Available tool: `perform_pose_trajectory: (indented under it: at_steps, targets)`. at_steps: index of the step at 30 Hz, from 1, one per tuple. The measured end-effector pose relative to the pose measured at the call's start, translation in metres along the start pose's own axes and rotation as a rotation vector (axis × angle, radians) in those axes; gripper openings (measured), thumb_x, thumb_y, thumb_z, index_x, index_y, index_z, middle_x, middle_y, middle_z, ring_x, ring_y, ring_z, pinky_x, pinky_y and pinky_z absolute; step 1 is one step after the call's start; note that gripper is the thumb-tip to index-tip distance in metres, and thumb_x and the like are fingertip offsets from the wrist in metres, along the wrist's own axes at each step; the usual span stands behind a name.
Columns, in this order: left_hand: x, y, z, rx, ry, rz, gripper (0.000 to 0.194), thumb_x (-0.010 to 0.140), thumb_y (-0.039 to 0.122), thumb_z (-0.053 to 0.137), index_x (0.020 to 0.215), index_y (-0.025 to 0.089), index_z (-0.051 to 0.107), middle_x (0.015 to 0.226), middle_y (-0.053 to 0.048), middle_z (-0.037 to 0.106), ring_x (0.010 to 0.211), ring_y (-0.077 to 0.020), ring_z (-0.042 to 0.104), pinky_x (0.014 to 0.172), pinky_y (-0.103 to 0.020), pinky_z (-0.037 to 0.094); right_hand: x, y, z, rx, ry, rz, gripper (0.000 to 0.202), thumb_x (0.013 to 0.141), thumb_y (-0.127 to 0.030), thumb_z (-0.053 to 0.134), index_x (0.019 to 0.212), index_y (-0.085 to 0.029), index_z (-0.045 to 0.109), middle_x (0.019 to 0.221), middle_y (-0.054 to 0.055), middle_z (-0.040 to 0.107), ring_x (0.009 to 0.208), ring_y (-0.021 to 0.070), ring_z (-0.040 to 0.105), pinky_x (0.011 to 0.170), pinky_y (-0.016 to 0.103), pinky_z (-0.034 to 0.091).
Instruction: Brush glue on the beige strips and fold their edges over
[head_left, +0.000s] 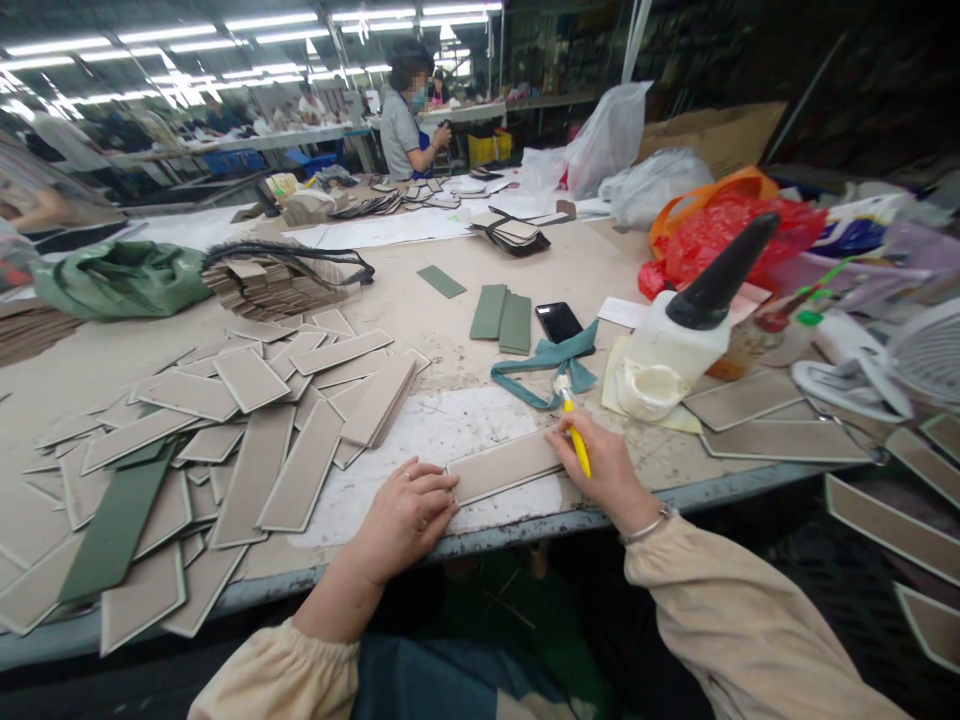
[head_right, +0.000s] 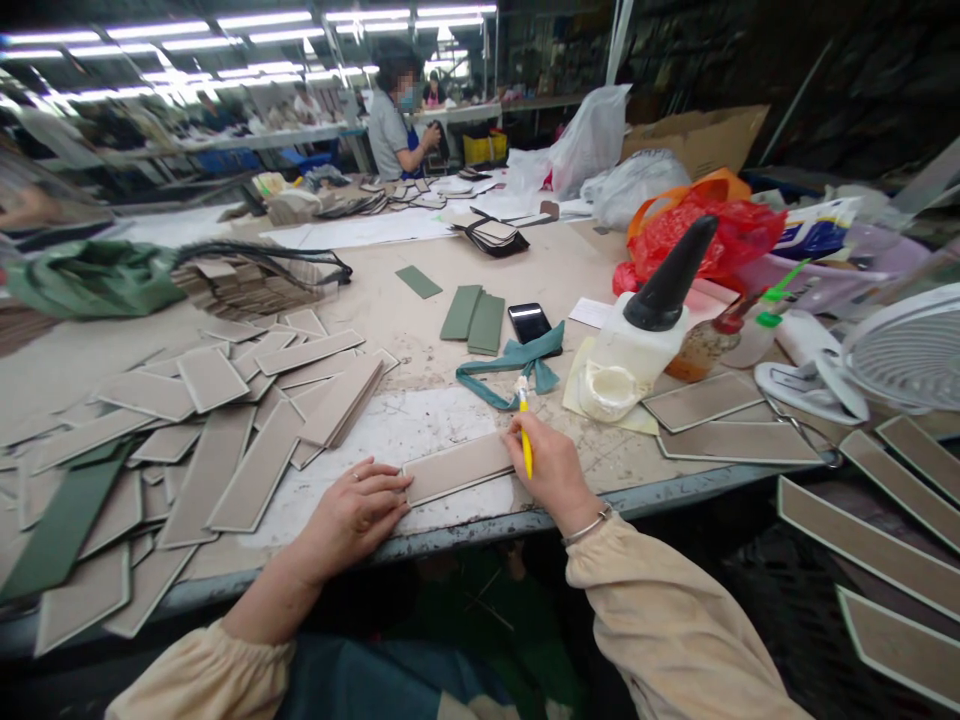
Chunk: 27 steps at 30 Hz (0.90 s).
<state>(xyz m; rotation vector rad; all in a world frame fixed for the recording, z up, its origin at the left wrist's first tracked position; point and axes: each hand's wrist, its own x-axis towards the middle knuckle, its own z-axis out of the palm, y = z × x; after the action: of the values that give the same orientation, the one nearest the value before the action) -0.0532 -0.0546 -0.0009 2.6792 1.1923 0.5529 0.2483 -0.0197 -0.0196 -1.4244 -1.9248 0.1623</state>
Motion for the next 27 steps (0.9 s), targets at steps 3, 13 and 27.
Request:
perform_pose_trajectory:
  at_steps: [3,13,27]
  targets:
    - [0.001,0.001,-0.001,-0.004,0.007,0.006,0.015,0.087,0.022,0.058,0.080,0.023,0.071,0.105,-0.003,0.073,0.099,-0.0216,0.061,0.101,-0.047,0.043,-0.001,0.001,0.001,-0.062,-0.019,-0.005,0.009,0.090,-0.030,0.054,0.091,-0.020,0.053,0.080,0.003,0.066,0.073,0.0196,0.064,0.066,0.027,0.043]
    - [0.002,0.001,0.000,-0.008,0.003,0.015,0.017,0.088,0.021,0.056,0.078,0.022,0.070,0.104,-0.002,0.072,0.100,-0.0220,0.060,0.096,-0.045,0.047,-0.002,-0.001,0.000,-0.157,-0.033,-0.001,0.008,0.090,-0.028,0.055,0.092,-0.020,0.054,0.078,0.003,0.066,0.072,0.0198,0.064,0.064,0.027,0.042]
    - [0.002,0.001,0.001,0.011,0.015,0.027,0.019,0.089,0.023,0.054,0.077,0.021,0.068,0.104,-0.003,0.072,0.098,-0.0214,0.061,0.093,-0.042,0.050,-0.007,-0.022,-0.009,-0.164,-0.028,-0.170,0.004,0.091,-0.019,0.051,0.091,-0.019,0.055,0.084,0.007,0.065,0.080,0.0212,0.061,0.072,0.032,0.048]
